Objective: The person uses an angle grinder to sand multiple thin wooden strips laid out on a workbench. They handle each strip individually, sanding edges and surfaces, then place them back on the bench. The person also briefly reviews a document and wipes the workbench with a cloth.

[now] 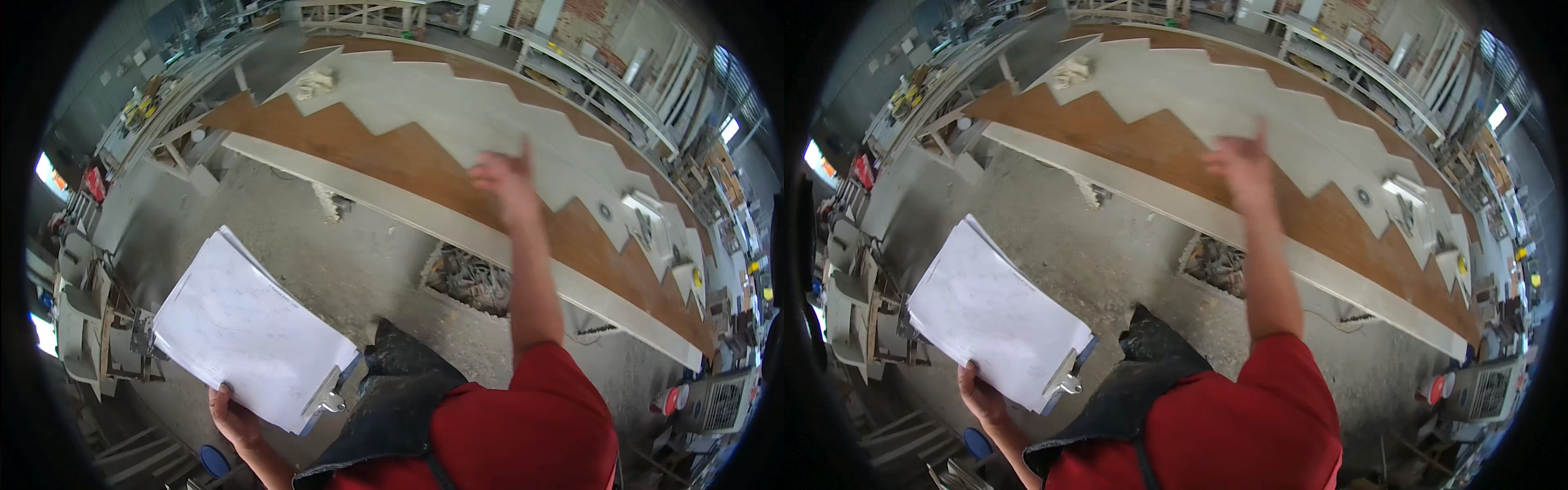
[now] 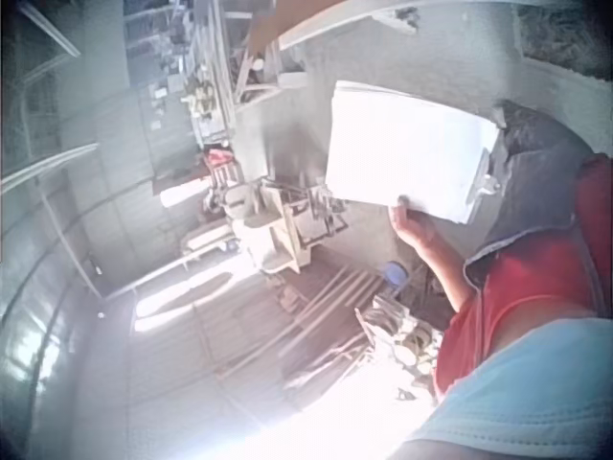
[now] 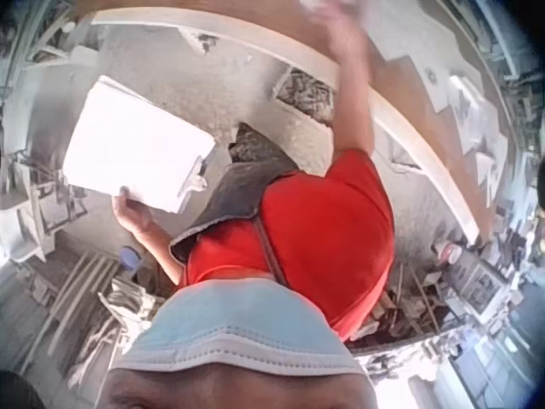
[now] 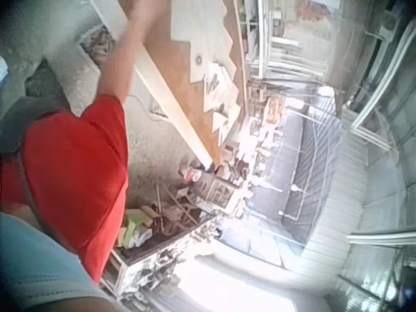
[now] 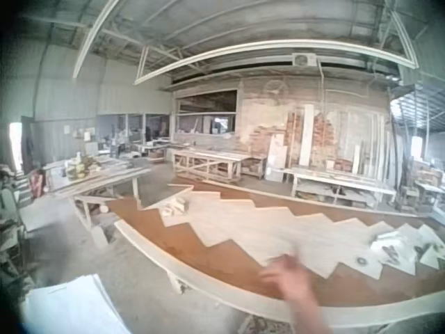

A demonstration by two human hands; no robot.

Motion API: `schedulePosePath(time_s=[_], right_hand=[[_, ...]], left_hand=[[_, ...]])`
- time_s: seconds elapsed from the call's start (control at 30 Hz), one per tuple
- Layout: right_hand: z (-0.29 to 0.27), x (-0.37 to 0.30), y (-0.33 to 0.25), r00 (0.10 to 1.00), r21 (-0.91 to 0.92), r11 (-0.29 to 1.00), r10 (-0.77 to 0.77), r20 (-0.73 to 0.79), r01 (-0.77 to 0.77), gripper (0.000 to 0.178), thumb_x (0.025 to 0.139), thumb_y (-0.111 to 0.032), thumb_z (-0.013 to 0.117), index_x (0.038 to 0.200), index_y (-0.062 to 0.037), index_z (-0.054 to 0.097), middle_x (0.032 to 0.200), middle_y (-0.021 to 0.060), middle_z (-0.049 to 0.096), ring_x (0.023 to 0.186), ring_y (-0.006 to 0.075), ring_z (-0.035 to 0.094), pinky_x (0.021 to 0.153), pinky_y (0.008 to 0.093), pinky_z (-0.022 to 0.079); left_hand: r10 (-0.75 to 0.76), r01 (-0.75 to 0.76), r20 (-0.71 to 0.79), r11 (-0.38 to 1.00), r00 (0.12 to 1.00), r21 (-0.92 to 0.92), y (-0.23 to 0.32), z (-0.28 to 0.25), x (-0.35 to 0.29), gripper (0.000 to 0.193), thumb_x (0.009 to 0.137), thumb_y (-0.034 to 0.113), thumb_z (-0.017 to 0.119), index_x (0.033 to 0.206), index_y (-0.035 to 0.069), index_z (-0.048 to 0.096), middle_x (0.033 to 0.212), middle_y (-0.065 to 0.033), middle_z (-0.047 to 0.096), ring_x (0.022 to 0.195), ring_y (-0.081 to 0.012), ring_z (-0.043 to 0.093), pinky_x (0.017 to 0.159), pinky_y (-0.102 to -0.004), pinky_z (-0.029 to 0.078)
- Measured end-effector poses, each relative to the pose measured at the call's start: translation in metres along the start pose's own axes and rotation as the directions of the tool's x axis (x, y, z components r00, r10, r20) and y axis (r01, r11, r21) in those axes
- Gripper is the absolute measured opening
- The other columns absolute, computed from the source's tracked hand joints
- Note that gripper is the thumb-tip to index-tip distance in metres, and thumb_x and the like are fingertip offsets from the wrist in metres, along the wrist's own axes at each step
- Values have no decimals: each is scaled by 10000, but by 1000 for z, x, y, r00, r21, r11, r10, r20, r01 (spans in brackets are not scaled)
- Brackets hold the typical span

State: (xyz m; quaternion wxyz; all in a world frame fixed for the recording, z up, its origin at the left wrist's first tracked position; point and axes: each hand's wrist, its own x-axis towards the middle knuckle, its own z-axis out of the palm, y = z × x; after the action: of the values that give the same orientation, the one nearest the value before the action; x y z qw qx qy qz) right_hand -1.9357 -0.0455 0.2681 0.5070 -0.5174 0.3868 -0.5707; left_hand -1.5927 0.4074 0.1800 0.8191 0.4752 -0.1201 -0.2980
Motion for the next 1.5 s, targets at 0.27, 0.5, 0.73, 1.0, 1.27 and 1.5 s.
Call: schedulePosePath(time_s=[0.27, 0.5, 0.73, 1.0, 1.27, 1.5], right_hand=[[63, 98, 72, 919, 178, 984, 56, -390, 15, 719, 918, -117, 677, 1546, -71, 328, 1067, 133, 704, 877, 226, 691, 741, 329, 569], [353, 86, 259, 737, -166, 871, 481, 475, -462, 418, 889, -211, 711, 1253, -41, 597, 925, 50, 665, 803, 158, 660, 709, 302, 542], [584, 48, 234, -145, -331, 665, 319, 936, -670, 521, 1005, -145, 618, 1479, 11, 472, 1288, 108, 664, 1139, 179, 645, 1012, 340, 490], [687, 141, 313, 333, -82, 645, 493, 804, -759, 335, 917, -57, 675, 1245, 14, 680, 1101, 82, 732, 987, 180, 689, 896, 340, 540], [676, 276, 330, 901, 359, 887, 379, -208, -290, 376, 883, -202, 681, 1231, -73, 619, 1180, 66, 636, 1126, 248, 602, 971, 427, 512], [532, 476, 404, 679, 516, 846, 301, -669, 134, 253, 1016, -148, 579, 1189, 33, 619, 1182, 175, 698, 1049, 302, 696, 906, 429, 605]], left_hand=[[-35, 29, -91, 997, 995, -69, 22, -33, 156, 564, 877, 197, 615, 1348, -105, 539, 1289, -203, 655, 1150, -319, 650, 1025, -421, 503], [157, -192, -319, 978, 935, -83, 71, -35, 270, 546, 899, 244, 626, 1339, -70, 550, 1270, -188, 665, 1135, -315, 655, 1010, -419, 508], [72, -101, -262, 990, 962, -98, 81, -66, 437, 566, 888, 247, 631, 1349, -70, 544, 1279, -194, 659, 1140, -321, 655, 1015, -429, 511], [-181, 172, -36, 969, 983, -176, 56, -63, 695, 539, 965, 295, 630, 1350, -75, 563, 1329, -182, 645, 1186, -316, 637, 1042, -425, 497], [-406, 264, 235, 845, 883, 466, 95, -54, 941, 410, 1037, 220, 577, 1354, -40, 594, 1117, -127, 731, 892, -194, 704, 770, -317, 551], [-422, 247, 150, 743, 894, 621, 94, -89, 1086, 381, 1034, 233, 590, 1312, -24, 630, 1086, -93, 734, 885, -167, 687, 778, -309, 546]])
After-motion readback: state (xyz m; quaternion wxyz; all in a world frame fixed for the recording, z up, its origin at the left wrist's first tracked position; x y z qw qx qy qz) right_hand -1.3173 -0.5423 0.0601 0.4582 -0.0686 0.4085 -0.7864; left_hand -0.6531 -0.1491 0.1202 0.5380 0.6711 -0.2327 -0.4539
